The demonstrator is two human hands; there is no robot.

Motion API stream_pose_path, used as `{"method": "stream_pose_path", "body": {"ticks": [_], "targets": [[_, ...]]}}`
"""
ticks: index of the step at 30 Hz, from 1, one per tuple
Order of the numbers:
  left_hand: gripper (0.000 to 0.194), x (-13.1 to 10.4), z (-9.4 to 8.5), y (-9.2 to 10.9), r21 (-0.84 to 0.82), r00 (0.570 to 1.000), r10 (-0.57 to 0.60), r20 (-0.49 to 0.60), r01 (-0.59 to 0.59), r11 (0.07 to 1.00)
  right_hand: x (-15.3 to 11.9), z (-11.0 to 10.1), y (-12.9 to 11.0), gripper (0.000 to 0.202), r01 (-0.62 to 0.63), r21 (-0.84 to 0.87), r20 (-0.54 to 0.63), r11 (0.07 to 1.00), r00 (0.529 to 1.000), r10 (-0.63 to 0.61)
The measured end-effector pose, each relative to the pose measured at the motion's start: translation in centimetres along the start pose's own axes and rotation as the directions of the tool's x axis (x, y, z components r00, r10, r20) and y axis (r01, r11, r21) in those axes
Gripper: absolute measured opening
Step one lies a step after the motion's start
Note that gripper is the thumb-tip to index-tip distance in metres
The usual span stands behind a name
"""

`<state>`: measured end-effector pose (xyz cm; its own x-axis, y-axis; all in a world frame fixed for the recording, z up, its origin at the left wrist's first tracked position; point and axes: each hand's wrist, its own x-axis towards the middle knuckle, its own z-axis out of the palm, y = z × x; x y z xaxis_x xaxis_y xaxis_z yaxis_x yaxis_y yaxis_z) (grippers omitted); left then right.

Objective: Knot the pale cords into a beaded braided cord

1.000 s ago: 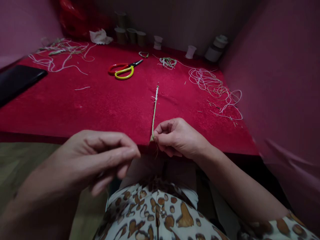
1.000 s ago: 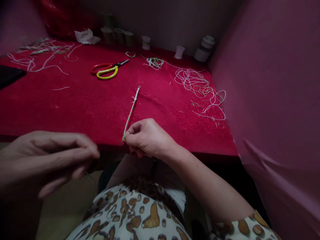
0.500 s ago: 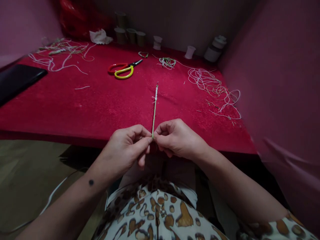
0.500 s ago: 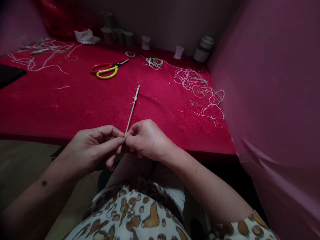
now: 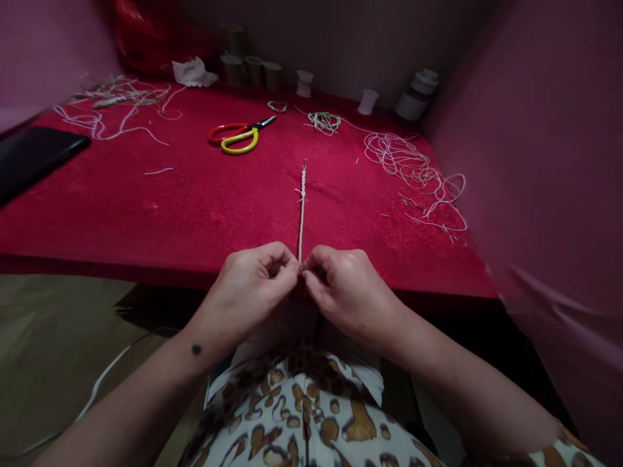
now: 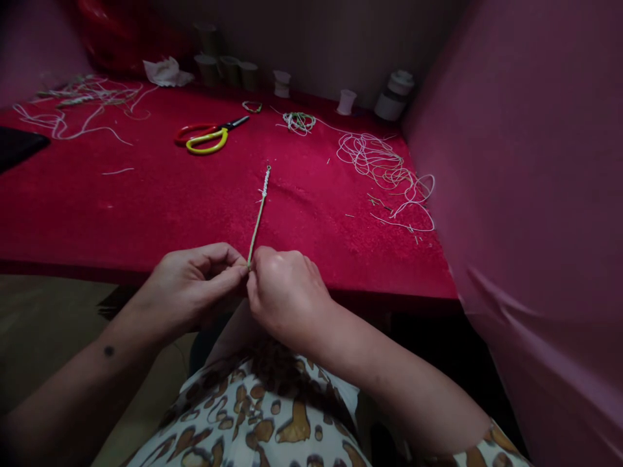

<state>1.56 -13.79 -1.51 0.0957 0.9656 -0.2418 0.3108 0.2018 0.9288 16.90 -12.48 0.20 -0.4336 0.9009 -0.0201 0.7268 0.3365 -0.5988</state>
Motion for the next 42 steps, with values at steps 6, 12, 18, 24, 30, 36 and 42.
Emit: {"method": "stream_pose_path", "body": {"ticks": [6, 12, 18, 24, 30, 36, 42], "targets": [[0.017, -0.1, 0.3, 0.5, -0.214, 0.992, -0.066, 0.106, 0.088, 0.973, -3.2, 1.3, -0.4, 0.014, 0.03, 0.184, -0.043, 0.983, 0.999, -0.022], [0.016, -0.1, 0.7, 0.1, -0.381, 0.985, -0.079, 0.155, 0.133, 0.915, -5.0, 3.8, 0.5, 0.015, 0.025, 0.169, 0.119, 0.985, 0.992, -0.045], [0.018, -0.3, 0.6, 0.0, -0.424, 0.981, -0.083, 0.173, 0.151, 0.893, -4.5, 1.1, 0.9, 0.012, 0.072, 0.21, 0.03, 0.975, 0.996, -0.08], [0.018, -0.3, 0.5, 0.4, -0.466, 0.973, -0.086, 0.213, 0.178, 0.867, -1.6, 0.1, 0.1, 0.027, -0.263, 0.738, 0.159, 0.622, 0.963, 0.217], [0.019, -0.3, 0.3, 0.2, -0.455, 0.973, -0.099, 0.209, 0.186, 0.871, -0.6, -0.3, 0.6, 0.016, -0.376, 0.715, 0.299, 0.589, 0.926, 0.229], [0.021, -0.2, 0.6, 0.2, -0.429, 0.971, -0.111, 0.213, 0.196, 0.882, -1.3, -2.0, 1.4, 0.013, -0.185, 0.435, 0.2, 0.881, 0.974, 0.106], [0.021, -0.1, 0.7, 0.3, -0.443, 0.968, -0.122, 0.22, 0.21, 0.872, -2.3, -2.8, 0.4, 0.016, -0.074, 0.203, -0.212, 0.976, 0.97, 0.117]]}}
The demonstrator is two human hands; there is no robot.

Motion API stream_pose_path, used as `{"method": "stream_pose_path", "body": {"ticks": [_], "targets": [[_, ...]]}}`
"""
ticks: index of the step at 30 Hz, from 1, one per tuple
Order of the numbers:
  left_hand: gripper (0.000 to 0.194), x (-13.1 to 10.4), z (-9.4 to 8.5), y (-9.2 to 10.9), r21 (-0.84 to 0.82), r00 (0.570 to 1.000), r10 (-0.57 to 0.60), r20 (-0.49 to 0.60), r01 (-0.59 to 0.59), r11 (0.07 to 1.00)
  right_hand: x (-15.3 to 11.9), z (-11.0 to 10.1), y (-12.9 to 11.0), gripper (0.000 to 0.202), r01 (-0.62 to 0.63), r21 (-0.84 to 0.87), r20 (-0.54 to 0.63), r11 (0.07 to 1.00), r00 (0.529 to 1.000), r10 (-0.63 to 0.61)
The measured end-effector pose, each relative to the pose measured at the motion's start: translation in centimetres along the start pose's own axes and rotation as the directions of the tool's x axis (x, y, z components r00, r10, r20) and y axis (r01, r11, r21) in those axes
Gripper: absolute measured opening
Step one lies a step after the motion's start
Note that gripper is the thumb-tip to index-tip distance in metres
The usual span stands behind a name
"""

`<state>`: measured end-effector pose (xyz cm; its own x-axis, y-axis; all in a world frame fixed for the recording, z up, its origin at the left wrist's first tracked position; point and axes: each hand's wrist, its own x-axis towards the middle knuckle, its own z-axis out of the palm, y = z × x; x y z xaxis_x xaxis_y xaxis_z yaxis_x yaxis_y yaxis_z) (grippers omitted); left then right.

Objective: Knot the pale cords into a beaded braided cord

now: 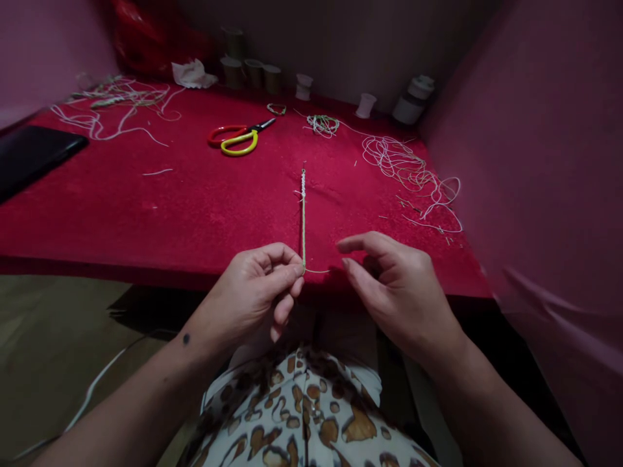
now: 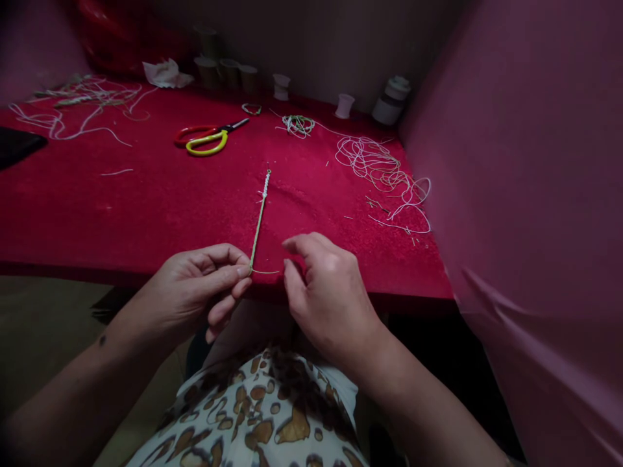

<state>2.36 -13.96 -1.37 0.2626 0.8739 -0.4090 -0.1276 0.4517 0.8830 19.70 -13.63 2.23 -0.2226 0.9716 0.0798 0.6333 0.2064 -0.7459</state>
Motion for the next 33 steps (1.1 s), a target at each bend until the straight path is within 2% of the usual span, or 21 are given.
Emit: {"method": "stream_pose_path", "body": {"ticks": [1, 3, 6, 9, 12, 17, 19, 23, 26, 28, 30, 33], "targets": [[0.021, 0.0, 0.0, 0.0, -0.001, 1.0, 0.002, 0.0, -0.002, 1.0, 0.0, 0.1, -0.3, 0.02, -0.041, 0.055, -0.01, 0.998, 0.999, 0.041], [0.02, -0.1, 0.0, 0.1, 0.007, 1.0, 0.006, -0.001, -0.006, 1.0, 0.1, 0.5, -0.7, 0.027, -0.166, 0.216, 0.121, 0.962, 0.982, 0.142], [0.021, 0.0, -0.1, 0.0, 0.039, 1.0, 0.028, 0.006, -0.028, 0.999, 0.7, 1.5, -0.7, 0.025, -0.371, 0.406, 0.383, 0.835, 0.899, 0.213], [0.021, 0.1, -0.2, -0.1, 0.052, 0.998, 0.058, 0.019, -0.059, 0.997, 1.5, 2.4, -0.3, 0.012, -0.443, 0.435, 0.488, 0.784, 0.848, 0.209], [0.02, 0.1, -0.3, -0.2, 0.061, 0.997, 0.078, 0.019, -0.079, 0.995, 2.1, 2.6, 0.1, 0.017, -0.441, 0.373, 0.509, 0.816, 0.833, 0.217], [0.02, -0.1, -0.5, 0.2, 0.088, 0.997, 0.073, 0.031, -0.076, 0.993, 2.8, 2.7, 0.2, 0.021, -0.372, 0.361, 0.46, 0.855, 0.869, 0.184], [0.02, -0.2, -0.7, 0.3, 0.099, 0.998, 0.059, 0.037, -0.063, 0.993, 3.0, 2.7, 0.3, 0.021, -0.355, 0.365, 0.472, 0.861, 0.867, 0.157], [0.018, -0.1, -1.2, 0.4, 0.09, 0.999, 0.037, 0.04, -0.04, 0.995, 3.1, 2.4, 0.2, 0.016, -0.422, 0.364, 0.549, 0.83, 0.818, 0.175], [0.014, -0.1, -1.6, 0.5, 0.065, 0.997, 0.05, 0.052, -0.054, 0.996, 3.1, 1.4, -0.3, 0.007, -0.429, 0.368, 0.496, 0.825, 0.841, 0.215], [0.014, 0.0, -1.6, 0.6, 0.061, 0.997, 0.051, 0.064, -0.055, 0.997, 3.0, 0.8, -0.7, 0.009, -0.437, 0.376, 0.456, 0.817, 0.855, 0.247], [0.014, 0.1, -1.6, 0.7, 0.067, 0.996, 0.051, 0.072, -0.055, 0.996, 2.9, 0.6, -1.0, 0.013, -0.455, 0.383, 0.475, 0.804, 0.843, 0.251], [0.013, 0.2, -1.6, 0.7, 0.078, 0.994, 0.071, 0.082, -0.078, 0.994, 2.9, 1.2, -0.9, 0.012, -0.462, 0.409, 0.558, 0.787, 0.809, 0.185]]}}
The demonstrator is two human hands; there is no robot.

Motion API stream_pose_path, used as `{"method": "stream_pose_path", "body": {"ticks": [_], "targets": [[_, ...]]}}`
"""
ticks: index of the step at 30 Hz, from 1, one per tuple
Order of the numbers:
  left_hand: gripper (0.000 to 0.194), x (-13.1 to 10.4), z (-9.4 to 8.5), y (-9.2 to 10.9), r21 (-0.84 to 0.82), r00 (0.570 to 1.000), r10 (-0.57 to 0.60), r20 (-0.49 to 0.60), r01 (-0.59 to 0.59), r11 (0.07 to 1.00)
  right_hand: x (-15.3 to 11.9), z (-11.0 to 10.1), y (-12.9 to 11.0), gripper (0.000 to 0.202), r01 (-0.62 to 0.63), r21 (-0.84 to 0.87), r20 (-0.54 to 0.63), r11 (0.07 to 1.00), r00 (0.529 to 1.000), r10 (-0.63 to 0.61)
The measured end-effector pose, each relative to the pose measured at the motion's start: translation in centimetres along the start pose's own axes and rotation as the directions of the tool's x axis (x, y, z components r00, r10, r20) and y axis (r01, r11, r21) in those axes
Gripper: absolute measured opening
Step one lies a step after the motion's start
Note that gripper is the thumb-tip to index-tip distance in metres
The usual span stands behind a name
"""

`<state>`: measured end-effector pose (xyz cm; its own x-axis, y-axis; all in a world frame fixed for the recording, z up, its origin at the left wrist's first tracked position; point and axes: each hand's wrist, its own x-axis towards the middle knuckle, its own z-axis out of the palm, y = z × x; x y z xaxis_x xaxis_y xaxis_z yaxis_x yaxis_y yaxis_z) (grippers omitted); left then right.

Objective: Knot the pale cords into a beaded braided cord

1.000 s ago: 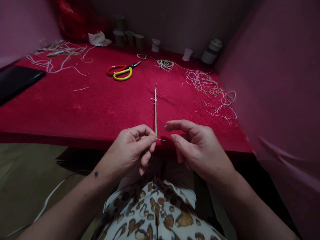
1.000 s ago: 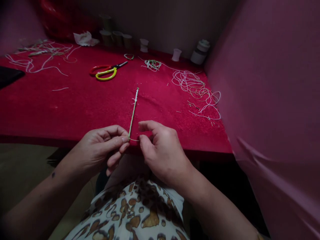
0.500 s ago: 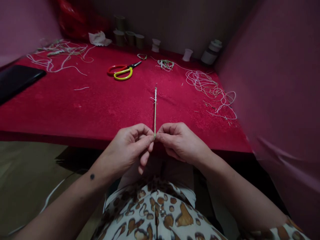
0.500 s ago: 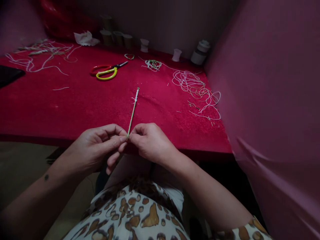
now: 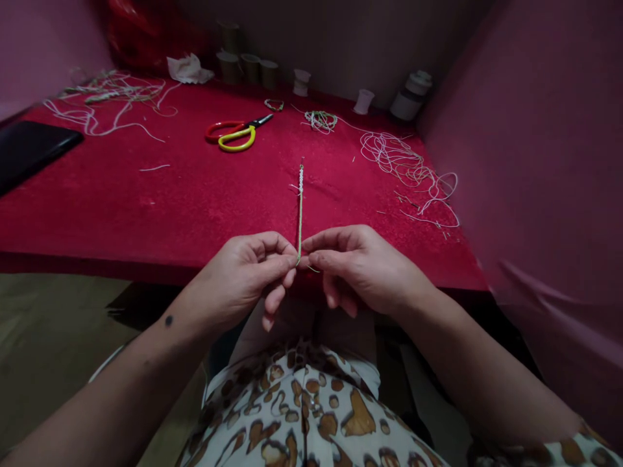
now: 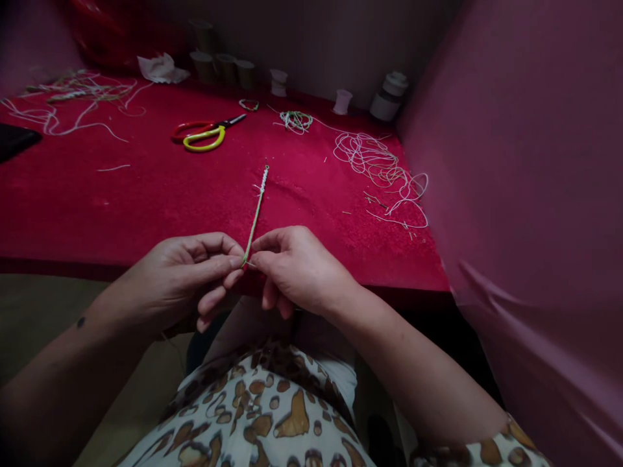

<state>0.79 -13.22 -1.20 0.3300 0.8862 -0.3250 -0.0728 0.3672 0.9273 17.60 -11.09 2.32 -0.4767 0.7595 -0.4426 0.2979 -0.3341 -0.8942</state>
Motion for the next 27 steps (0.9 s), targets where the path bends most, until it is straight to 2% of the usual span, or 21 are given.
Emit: {"method": "stream_pose_path", "body": {"ticks": [4, 8, 14, 22, 27], "targets": [[0.014, 0.0, 0.2, 0.1, 0.009, 1.0, 0.02, 0.016, -0.02, 1.0, 1.0, 0.5, 0.7, 0.015, 0.014, -0.005, 0.042, 1.0, 0.999, -0.014], [0.015, -0.1, 0.2, 0.5, 0.013, 1.0, 0.011, -0.011, -0.011, 1.0, 1.2, 0.7, 0.5, 0.022, 0.009, -0.124, -0.007, 0.992, 1.0, -0.01], [0.011, -0.2, 0.1, 0.9, 0.046, 0.999, 0.002, -0.041, 0.0, 0.999, 1.0, 0.8, -0.3, 0.024, -0.036, -0.156, -0.06, 0.987, 0.998, 0.027], [0.011, -0.2, 0.0, 0.3, 0.083, 0.998, 0.013, -0.056, -0.009, 0.997, 1.6, 1.0, 1.3, 0.022, 0.026, 0.014, -0.036, 1.0, 0.999, -0.025], [0.008, 0.0, -0.4, 0.2, 0.038, 0.999, 0.017, -0.038, -0.016, 0.999, 1.8, 0.6, 1.9, 0.017, 0.078, 0.026, -0.012, 0.997, 0.997, -0.077]]}}
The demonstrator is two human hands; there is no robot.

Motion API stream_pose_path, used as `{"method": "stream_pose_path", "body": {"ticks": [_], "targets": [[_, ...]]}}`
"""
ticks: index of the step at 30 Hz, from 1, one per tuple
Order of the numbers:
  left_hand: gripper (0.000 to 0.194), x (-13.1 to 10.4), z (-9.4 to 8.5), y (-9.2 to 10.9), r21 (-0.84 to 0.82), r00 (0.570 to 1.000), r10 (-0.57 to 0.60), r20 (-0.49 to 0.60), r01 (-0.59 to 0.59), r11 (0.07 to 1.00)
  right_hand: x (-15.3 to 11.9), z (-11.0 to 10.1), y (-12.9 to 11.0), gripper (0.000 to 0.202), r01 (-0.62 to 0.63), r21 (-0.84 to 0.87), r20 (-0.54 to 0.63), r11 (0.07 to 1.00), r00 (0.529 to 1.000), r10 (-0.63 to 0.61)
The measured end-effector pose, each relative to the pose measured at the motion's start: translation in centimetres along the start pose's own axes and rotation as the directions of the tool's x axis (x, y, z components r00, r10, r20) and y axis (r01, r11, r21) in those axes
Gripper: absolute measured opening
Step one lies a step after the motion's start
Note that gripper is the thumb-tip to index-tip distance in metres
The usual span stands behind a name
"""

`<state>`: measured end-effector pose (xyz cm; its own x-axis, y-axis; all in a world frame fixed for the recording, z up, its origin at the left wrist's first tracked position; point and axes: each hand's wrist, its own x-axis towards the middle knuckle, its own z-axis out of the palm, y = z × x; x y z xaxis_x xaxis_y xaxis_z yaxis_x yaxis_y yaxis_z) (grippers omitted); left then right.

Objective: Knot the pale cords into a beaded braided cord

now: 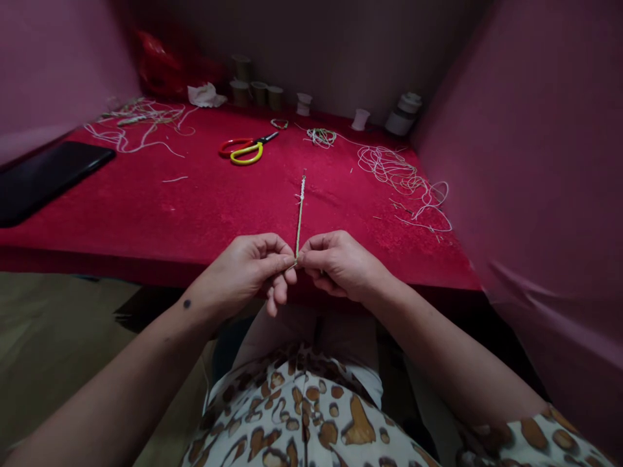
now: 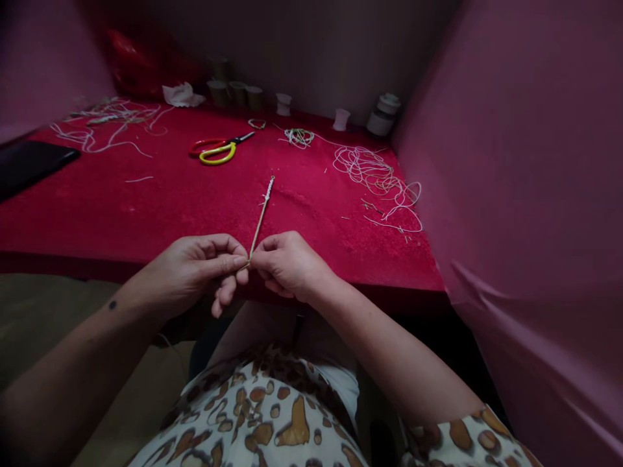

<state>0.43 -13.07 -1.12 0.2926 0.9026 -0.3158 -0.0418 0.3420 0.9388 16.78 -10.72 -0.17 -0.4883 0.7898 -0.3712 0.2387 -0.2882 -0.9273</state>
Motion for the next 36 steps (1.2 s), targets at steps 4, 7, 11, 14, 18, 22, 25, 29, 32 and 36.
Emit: {"method": "stream_pose_path", "body": {"ticks": [4, 7, 11, 14, 18, 22, 25, 29, 32, 36], "targets": [[0.009, -0.14, -0.03, 0.36, 0.018, 0.999, -0.034, 0.01, 0.034, 0.999, 0.03, -0.17, 0.18, 0.013, 0.025, 0.016, 0.021, 1.0, 0.999, -0.025], [0.01, -0.29, 0.03, 0.67, 0.044, 0.998, -0.058, 0.028, 0.057, 0.997, 0.07, -0.19, 0.26, 0.011, 0.025, 0.047, 0.029, 0.999, 0.999, -0.027], [0.012, -0.41, 0.05, 0.9, 0.068, 0.998, -0.058, 0.029, 0.056, 0.996, 0.15, -0.26, 0.37, 0.01, 0.031, 0.05, 0.036, 0.998, 0.999, -0.033], [0.013, -0.45, 0.07, 0.95, 0.068, 0.998, -0.048, 0.027, 0.046, 0.997, 0.19, -0.29, 0.41, 0.011, 0.039, 0.056, 0.051, 0.998, 0.998, -0.042], [0.012, -0.45, 0.16, 0.91, 0.042, 0.999, -0.05, 0.011, 0.049, 0.998, 0.12, -0.21, 0.35, 0.014, 0.044, 0.056, 0.05, 0.997, 0.998, -0.047], [0.011, -0.42, 0.27, 0.71, 0.038, 0.999, -0.045, -0.005, 0.045, 0.998, 0.06, -0.17, 0.28, 0.014, 0.054, 0.05, 0.054, 0.997, 0.997, -0.057], [0.014, -0.4, 0.33, 0.53, 0.036, 0.999, -0.021, -0.024, 0.022, 0.999, 0.1, -0.17, 0.24, 0.015, 0.035, 0.049, 0.061, 0.998, 0.997, -0.038], [0.014, -0.35, 0.35, 0.3, 0.095, 0.998, 0.03, -0.057, -0.024, 0.995, 0.19, -0.16, 0.24, 0.012, 0.021, 0.099, 0.058, 0.995, 0.998, -0.026], [0.014, -0.33, 0.37, 0.2, 0.13, 0.996, 0.053, -0.067, -0.044, 0.991, 0.21, -0.12, 0.23, 0.009, 0.01, 0.118, 0.051, 0.993, 0.999, -0.016], [0.014, -0.38, 0.45, 0.25, 0.15, 0.996, 0.058, -0.074, -0.047, 0.988, 0.2, 0.0, 0.17, 0.009, 0.0, 0.117, 0.043, 0.993, 0.999, -0.005]]}}
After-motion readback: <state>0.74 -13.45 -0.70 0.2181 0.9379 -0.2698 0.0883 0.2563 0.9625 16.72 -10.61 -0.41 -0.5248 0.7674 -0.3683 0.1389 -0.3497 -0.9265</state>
